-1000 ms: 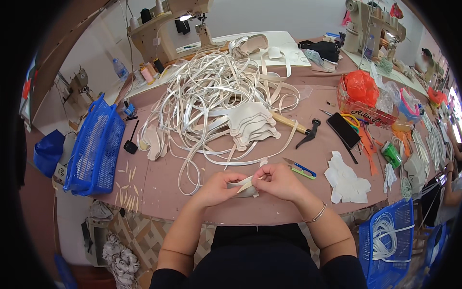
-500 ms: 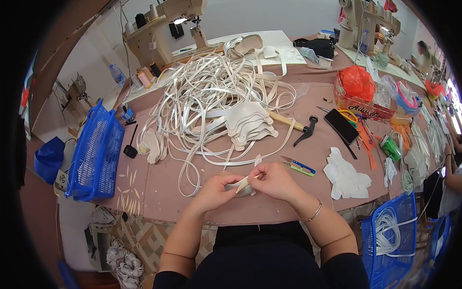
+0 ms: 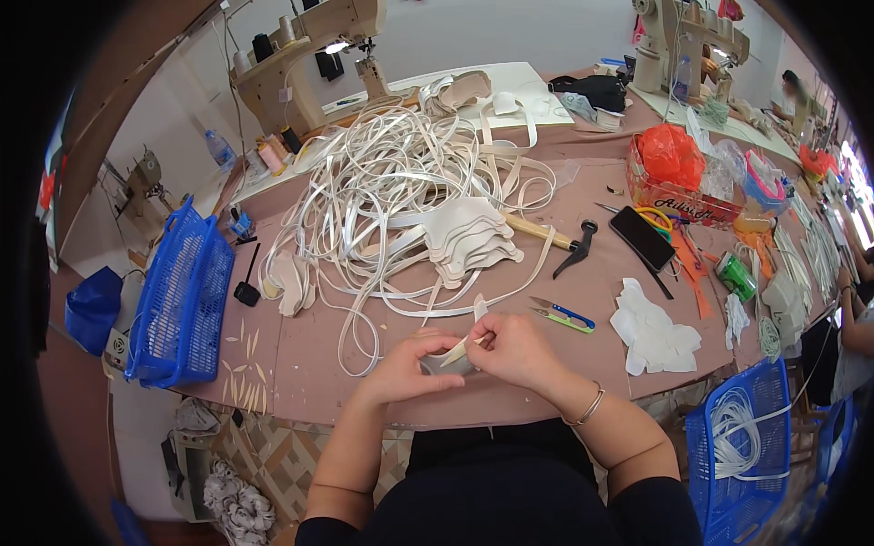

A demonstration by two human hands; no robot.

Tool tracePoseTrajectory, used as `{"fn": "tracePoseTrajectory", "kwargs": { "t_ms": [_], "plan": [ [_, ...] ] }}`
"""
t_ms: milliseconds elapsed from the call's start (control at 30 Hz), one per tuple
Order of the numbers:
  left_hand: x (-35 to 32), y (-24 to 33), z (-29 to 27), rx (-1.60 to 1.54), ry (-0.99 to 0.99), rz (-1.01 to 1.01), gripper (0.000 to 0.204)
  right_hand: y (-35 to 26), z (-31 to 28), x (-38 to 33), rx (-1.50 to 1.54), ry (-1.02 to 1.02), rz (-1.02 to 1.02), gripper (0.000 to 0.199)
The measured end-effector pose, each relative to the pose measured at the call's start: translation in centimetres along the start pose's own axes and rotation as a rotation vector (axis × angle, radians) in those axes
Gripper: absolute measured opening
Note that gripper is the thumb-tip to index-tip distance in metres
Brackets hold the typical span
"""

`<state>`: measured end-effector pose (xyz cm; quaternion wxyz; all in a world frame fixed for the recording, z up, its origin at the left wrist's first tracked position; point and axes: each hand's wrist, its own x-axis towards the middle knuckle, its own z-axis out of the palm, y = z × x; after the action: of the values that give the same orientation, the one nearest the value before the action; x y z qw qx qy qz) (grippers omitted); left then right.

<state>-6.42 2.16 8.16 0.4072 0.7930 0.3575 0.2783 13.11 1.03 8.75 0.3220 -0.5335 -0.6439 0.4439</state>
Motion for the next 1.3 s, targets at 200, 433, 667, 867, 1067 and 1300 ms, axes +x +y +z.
{"fn": "tracePoseTrajectory", "kwargs": {
  "t_ms": [200, 433, 667, 867, 1067, 1300],
  "plan": [
    [-0.1, -0.6, 0.7, -0.310, 0.102, -0.242, 0.017, -0.4, -0.4, -0.6, 0.173, -0.060, -0.088, 0.014],
    [-0.6, -1.5, 0.6, -0.338, 0.105, -0.183, 0.019, 0.2, -1.1, -0.6, 0.306, -0.068, -0.027, 0.012],
    [-0.6, -0.8, 0.6, -0.403, 0.085, -0.215, 0.018, 0.3, -1.0, -0.7, 0.346, -0.046, -0.006, 0.010],
    [-0.7, -0.4, 0.7, -0.302, 0.107, -0.112, 0.018, 0.0, -1.1, -0.8, 0.319, -0.011, -0.023, 0.011],
    [-0.6, 0.0, 0.8, -0.217, 0.119, -0.052, 0.017, 0.2, -1.1, -0.9, 0.322, -0.014, -0.035, 0.011],
    [-0.7, 0.2, 0.1, -0.151, 0.062, -0.041, 0.014, 0.8, -2.0, -0.6, 0.079, 0.155, -0.176, 0.030]
  ]
}}
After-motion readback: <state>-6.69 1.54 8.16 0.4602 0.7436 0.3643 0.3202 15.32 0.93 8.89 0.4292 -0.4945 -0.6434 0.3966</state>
